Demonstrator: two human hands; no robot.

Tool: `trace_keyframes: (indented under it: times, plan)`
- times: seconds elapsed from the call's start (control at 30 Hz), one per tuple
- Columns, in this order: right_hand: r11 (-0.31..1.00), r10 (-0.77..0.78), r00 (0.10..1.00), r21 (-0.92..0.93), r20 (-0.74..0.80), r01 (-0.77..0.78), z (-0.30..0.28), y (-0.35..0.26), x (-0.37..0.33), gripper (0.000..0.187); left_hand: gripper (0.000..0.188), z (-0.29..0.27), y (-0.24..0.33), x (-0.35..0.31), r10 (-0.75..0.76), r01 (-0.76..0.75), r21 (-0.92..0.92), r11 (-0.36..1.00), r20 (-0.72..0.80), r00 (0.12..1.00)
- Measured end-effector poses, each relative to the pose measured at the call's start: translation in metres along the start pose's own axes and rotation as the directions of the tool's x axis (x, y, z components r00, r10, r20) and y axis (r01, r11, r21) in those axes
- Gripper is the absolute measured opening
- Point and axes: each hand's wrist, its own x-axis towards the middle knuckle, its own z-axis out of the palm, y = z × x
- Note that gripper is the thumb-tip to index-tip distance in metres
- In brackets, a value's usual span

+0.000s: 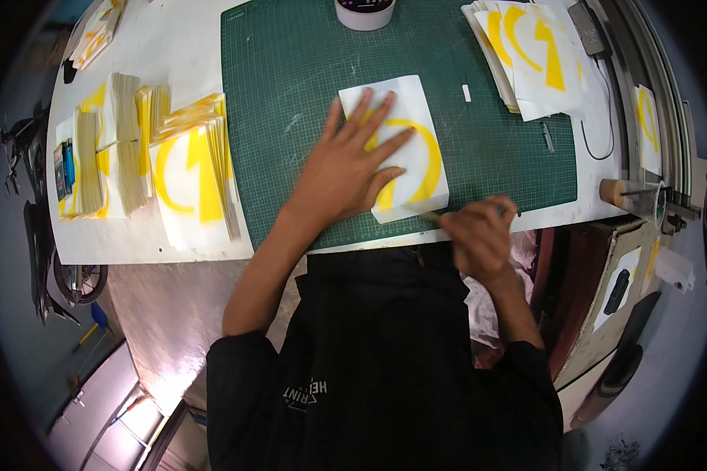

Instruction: The person applies a yellow lightning bolt decal to a white sheet using a squeegee tool. They repeatedly smooth the decal, peel back the transfer tape to check alignment, and re-apply it to ensure proper adhesion. The process is repeated for multiple sheets on a green cutting mat.

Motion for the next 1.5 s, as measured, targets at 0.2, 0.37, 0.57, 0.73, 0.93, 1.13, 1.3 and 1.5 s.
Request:
trace_keyframes:
  times: [0.2,0.37,0.57,0.73,0.93,1.13,1.3,1.5]
  plan:
    - [0.999,-0.028,0.984,-0.034,0.174,0.034,0.009,-0.006,-0.020,0.027,0.053,0.017,-0.003,-0.002,0.050,-0.053,0.043,0.998,0.062,0.997]
    - [0.999,0.001,0.989,-0.041,0.148,0.005,0.012,-0.002,-0.011,0.028,0.052,0.014,-0.004,0.000,0.036,-0.040,0.039,0.998,0.109,0.993]
    - [0.998,0.051,0.993,0.035,0.106,-0.055,0.018,0.010,0.014,0.026,0.050,0.010,-0.005,0.001,0.033,-0.032,-0.004,0.999,0.101,0.994]
    - [0.995,0.020,0.993,0.091,0.115,-0.030,0.040,0.014,0.037,0.030,0.067,0.012,-0.008,0.000,0.025,-0.020,-0.047,0.999,0.126,0.992]
    - [0.997,0.040,0.991,0.064,0.128,-0.048,0.040,0.014,0.036,0.033,0.108,0.008,-0.009,0.002,0.057,-0.048,-0.063,0.997,0.159,0.986]
    - [0.976,0.209,0.978,-0.064,0.028,-0.207,0.016,0.042,0.011,0.033,0.108,0.011,-0.011,0.000,0.045,-0.038,-0.044,0.998,0.186,0.982]
    - [0.938,0.289,0.954,-0.177,-0.078,-0.298,0.002,0.070,0.000,0.032,0.103,0.011,-0.010,0.000,0.040,-0.035,-0.035,0.999,0.184,0.982]
    - [0.792,0.322,0.916,-0.462,-0.239,-0.398,0.009,0.070,0.003,0.036,0.080,0.002,0.016,-0.014,-0.169,0.150,0.188,0.970,0.088,0.982]
